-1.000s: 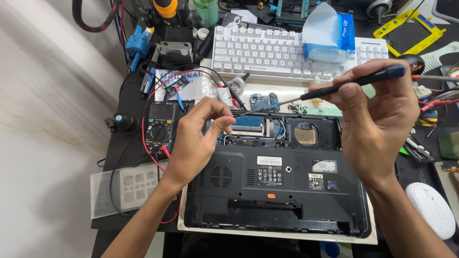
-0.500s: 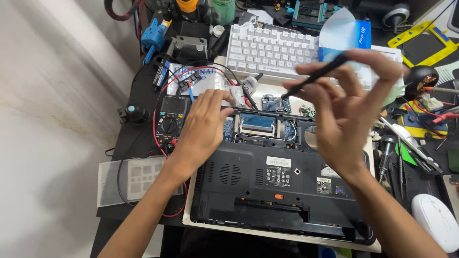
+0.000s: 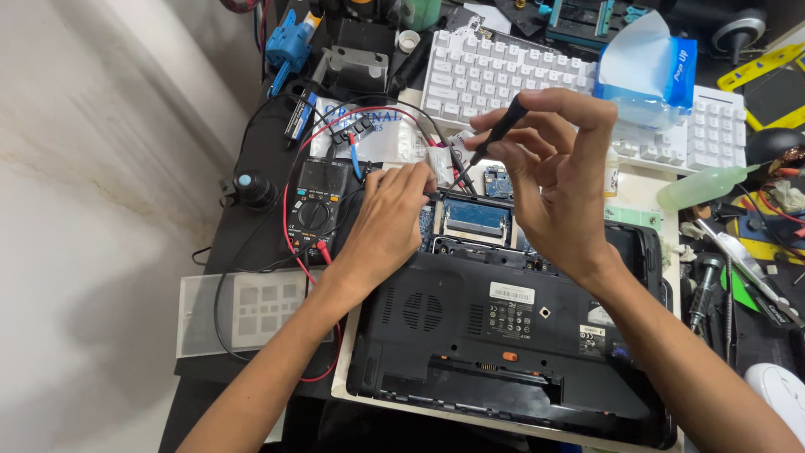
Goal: The person repairs a laptop by disassembling the internal casing and handling components with a screwdriver.
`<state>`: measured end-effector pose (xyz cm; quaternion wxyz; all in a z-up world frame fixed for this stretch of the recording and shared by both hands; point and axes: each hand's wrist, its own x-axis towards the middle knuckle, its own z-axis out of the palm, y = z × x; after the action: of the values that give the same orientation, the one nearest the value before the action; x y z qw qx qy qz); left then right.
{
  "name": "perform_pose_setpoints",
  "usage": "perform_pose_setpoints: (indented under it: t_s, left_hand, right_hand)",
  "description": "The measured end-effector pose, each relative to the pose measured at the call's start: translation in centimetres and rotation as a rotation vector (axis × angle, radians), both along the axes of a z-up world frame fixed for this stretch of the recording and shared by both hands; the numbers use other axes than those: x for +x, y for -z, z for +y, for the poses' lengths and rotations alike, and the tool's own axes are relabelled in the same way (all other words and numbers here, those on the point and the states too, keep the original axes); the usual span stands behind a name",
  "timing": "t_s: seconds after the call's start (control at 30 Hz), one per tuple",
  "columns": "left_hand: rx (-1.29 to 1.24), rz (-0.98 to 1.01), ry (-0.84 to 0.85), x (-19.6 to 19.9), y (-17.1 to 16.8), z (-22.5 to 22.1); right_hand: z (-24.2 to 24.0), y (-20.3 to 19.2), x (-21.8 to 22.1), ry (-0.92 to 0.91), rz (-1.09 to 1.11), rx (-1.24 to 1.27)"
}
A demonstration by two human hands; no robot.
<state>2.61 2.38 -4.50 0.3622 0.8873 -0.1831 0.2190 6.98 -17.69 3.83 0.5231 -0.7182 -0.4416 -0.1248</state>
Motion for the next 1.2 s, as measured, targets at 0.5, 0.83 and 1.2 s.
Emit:
perform_pose_setpoints:
  t_s: [0.5,0.83,1.2]
  left_hand:
    - [-0.035,-0.007,-0.003,-0.1,0.4,0.0]
    - [-0.059,0.041,-0.009,-0.2,0.3,-0.1]
    - [0.013,0.027,-0.025,-0.3,0.2,-0.2]
  right_hand:
    - [2.1,-1.9,0.3,0.174,-0.062,0.015]
    - [2.0,-1.9,0.8,0.129,-0.144,0.068]
    - [2.1,-2.0,0.3,0.19,-0.056,0.017]
